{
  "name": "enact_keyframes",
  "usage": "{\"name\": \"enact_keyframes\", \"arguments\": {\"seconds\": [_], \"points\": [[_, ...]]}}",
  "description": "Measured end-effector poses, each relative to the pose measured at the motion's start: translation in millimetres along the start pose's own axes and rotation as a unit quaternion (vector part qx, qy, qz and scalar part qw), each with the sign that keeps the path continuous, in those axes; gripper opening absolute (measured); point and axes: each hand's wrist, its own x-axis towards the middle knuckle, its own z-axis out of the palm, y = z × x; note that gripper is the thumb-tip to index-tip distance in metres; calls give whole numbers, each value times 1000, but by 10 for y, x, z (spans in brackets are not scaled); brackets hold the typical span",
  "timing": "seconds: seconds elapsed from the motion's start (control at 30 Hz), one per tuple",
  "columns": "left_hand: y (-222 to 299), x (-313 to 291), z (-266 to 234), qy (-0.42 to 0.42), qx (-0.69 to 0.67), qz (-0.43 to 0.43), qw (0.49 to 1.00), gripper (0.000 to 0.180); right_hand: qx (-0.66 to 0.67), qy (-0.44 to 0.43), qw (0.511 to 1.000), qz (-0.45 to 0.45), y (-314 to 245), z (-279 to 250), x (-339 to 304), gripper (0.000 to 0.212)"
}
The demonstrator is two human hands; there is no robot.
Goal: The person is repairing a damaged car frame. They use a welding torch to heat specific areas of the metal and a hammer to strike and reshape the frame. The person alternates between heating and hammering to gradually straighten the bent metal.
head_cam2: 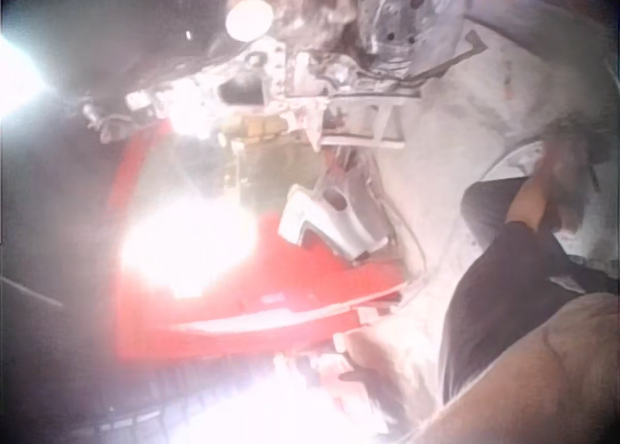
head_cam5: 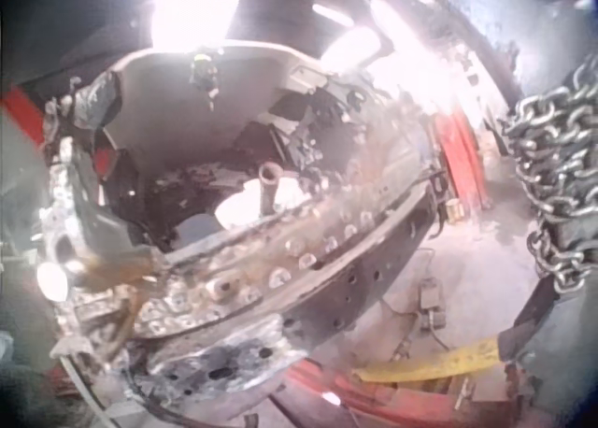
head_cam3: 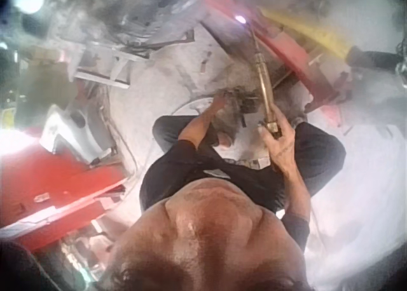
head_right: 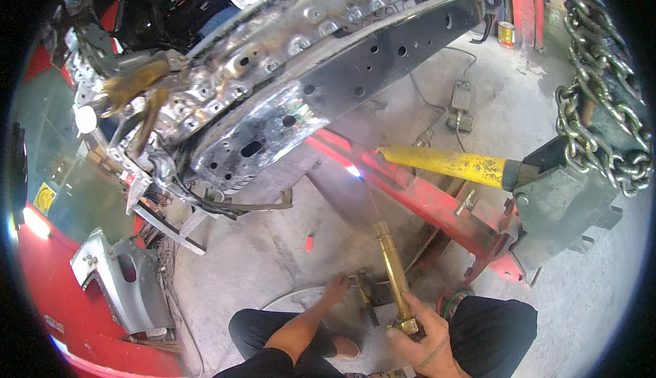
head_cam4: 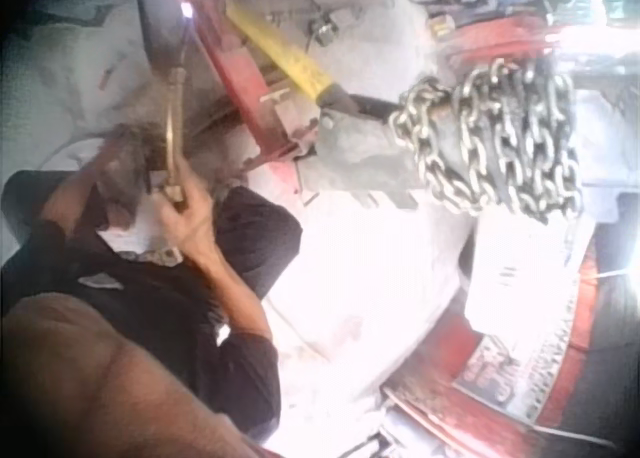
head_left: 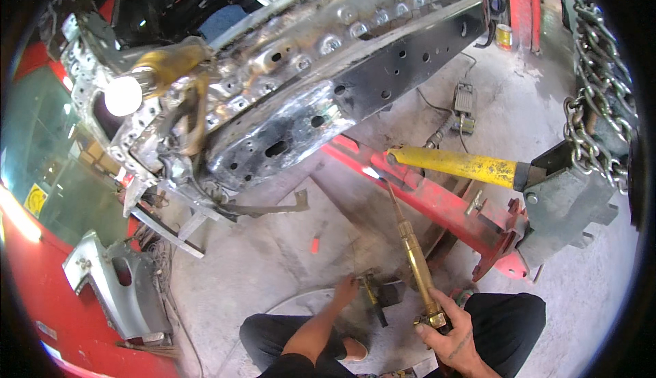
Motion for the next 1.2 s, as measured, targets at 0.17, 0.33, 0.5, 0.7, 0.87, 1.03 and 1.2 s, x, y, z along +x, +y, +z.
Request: {"name": "enact_keyframes", "arguments": {"seconds": [0.17, 0.33, 0.5, 0.7, 0.87, 1.03, 1.2], "points": [[635, -175, -552, -29, -328, -45, 943, 29, -12, -11, 998, -57, 115, -22, -184, 66], [1196, -591, -1027, -45, -378, 3, 925, 30, 17, -20, 998, -54, -16, -174, -350, 68], [1960, -1318, -1793, 54, -320, 89, 942, 30, 103, 0, 990, -93, 0, -285, -432, 66], [2474, -1818, -2854, 239, -100, 282, 924, 26, 191, 20, 973, -128, -338, -287, -465, 68], [2824, -1962, -3689, 290, 5, 250, 924, 29, 167, 8, 973, -158, -708, -246, -400, 65], [2779, -1567, -3969, 384, -59, 317, 865, 33, 136, 14, 972, -189, -960, -147, -275, 62], [2617, -1257, -4032, 351, -275, 255, 858, 28, 154, 9, 970, -188, -1046, -145, -169, 62]]}}
